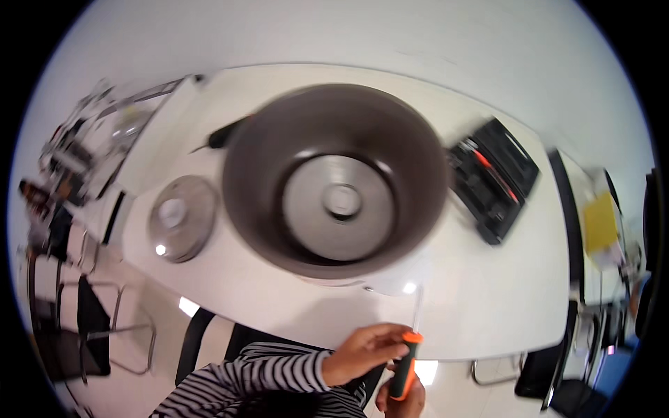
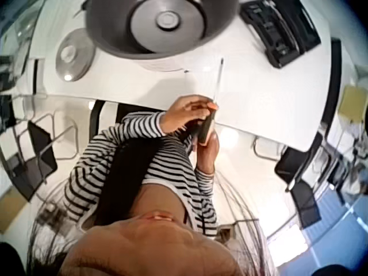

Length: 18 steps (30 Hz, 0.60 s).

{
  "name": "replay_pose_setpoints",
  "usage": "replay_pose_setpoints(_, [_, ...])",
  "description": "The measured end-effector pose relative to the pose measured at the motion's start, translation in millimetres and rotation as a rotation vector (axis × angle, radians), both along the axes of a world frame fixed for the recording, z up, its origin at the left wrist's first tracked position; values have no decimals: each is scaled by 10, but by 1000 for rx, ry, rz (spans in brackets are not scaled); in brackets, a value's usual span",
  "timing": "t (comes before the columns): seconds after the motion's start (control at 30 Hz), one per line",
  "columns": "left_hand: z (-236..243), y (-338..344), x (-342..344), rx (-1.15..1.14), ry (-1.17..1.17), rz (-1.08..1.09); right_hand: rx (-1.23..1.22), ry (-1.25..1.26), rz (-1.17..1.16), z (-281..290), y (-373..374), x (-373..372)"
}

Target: The person uses a screwdriver to remove screws from the side of a white rice cooker with pink floral patterns. They rotate the cooker to access different screws and continue unscrewing them throughout the clip.

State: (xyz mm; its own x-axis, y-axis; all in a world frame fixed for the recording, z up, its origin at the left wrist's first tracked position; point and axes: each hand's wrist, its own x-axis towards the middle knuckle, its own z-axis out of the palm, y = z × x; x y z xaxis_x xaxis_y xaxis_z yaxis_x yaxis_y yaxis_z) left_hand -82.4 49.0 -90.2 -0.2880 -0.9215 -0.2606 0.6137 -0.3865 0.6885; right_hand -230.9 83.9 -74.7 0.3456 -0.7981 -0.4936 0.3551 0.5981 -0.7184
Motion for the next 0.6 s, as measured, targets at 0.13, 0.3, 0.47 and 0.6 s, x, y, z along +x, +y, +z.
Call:
replay_pose_setpoints(0.13, [29, -102, -97, 52, -132, 39, -355, 298, -15, 21, -13, -164])
replay_pose_setpoints(0.3, [43, 92, -268, -72, -195, -35, -517, 717, 100, 37, 88, -397])
replay_pose_setpoints(0.47, [37, 268, -300, -292, -323, -100, -756, 656, -30, -53, 153, -464])
replay_pose_setpoints(0.6, [218, 480, -443, -258, -395, 139, -750, 573, -106, -30, 493, -659])
